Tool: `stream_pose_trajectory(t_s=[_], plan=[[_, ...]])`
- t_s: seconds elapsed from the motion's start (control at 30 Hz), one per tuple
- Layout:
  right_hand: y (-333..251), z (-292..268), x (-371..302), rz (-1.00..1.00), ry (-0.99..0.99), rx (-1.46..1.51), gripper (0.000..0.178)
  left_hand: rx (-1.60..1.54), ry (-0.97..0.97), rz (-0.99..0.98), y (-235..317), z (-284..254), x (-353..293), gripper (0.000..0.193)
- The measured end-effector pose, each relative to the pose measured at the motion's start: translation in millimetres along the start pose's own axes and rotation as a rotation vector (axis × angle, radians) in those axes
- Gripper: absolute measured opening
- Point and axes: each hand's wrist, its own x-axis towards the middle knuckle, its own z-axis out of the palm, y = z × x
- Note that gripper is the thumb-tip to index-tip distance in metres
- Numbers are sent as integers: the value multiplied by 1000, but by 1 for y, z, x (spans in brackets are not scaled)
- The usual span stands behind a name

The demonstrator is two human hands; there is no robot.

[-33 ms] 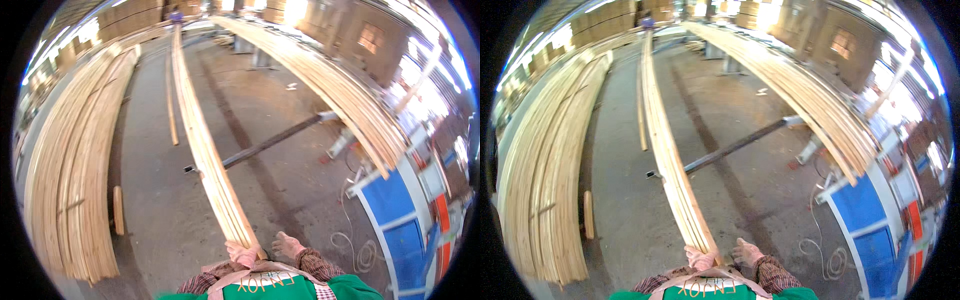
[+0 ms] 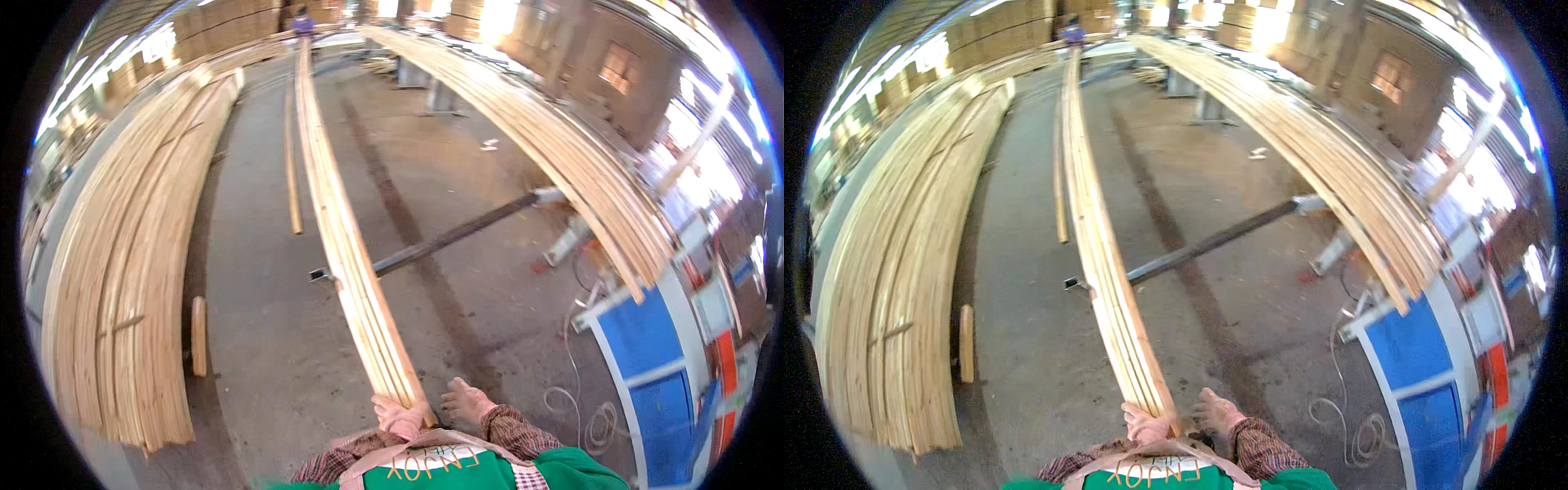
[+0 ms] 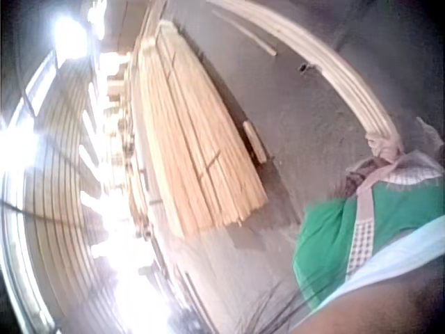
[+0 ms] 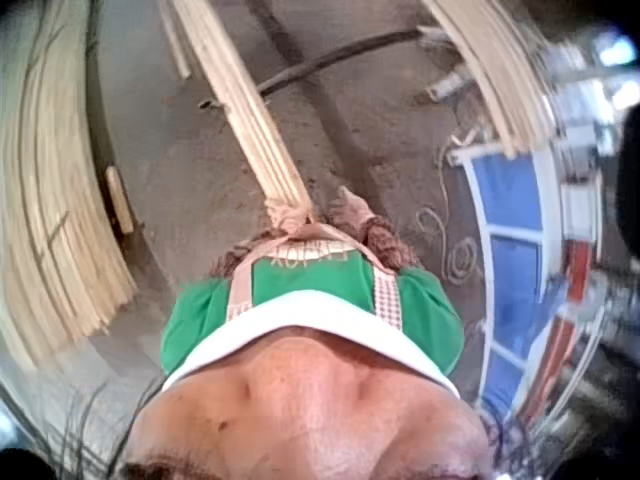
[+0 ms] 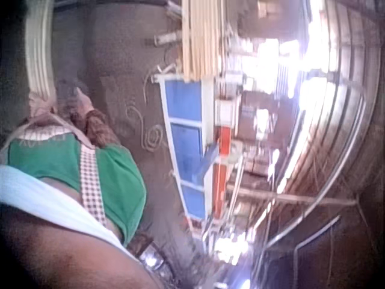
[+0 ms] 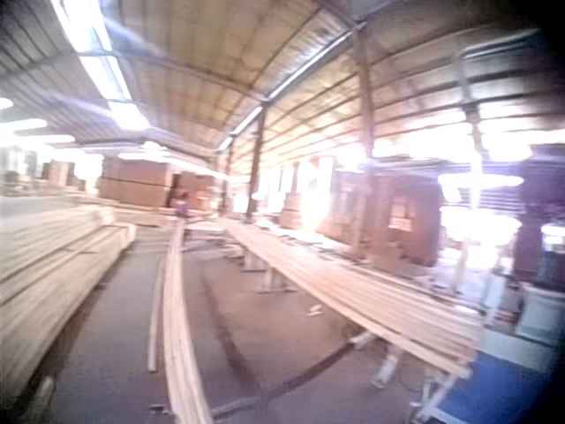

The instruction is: The person repeatedly picks up long wooden planks from a pile and places them onto a growing stack. They handle the planks one at a time, walking back and forth between the source pile and the stack, aligning each plank before setting it down.

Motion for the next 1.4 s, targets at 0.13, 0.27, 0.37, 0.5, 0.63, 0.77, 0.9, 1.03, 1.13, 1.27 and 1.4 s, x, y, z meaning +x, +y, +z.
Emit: stream_pose_trajectory(t_s=[0.13, 0.27, 0.37, 0.5, 0.63, 0.77, 0.9, 1.03, 1.13, 1.27, 1.4], plan=[[-28, 85, 20, 92, -224, -201, 60, -63, -216, -151, 5, -24, 8, 126], [10, 90, 84, 220, -426, 9, 76, 3, -292, -265, 6, -22, -3, 136], [31, 80, 114, 403, -692, 292, 97, 45, -315, -320, 10, -20, -7, 138], [44, 71, 130, 390, -707, 356, 90, 102, -314, -359, 19, -11, -6, 136], [46, 65, 137, 295, -592, 274, 79, 93, -337, -374, 31, -17, -8, 130], [3, 73, 86, 242, -503, 178, 68, -24, -429, -329, 37, -34, -17, 123], [-47, 82, 6, 223, -431, 97, 58, -465, -577, -260, 46, -62, -39, 110], [-66, 107, -52, 135, -510, 20, 54, -988, -625, -209, 35, -100, -61, 96], [-73, 132, -87, 35, -593, -44, 57, -1129, -662, -158, 41, -153, -67, 92], [-87, 166, -143, -71, -738, -99, 64, -1215, -697, -90, 33, -223, -65, 82], [-79, 208, -181, -152, -865, -129, 73, -1234, -689, -76, 15, -288, -69, 84]])
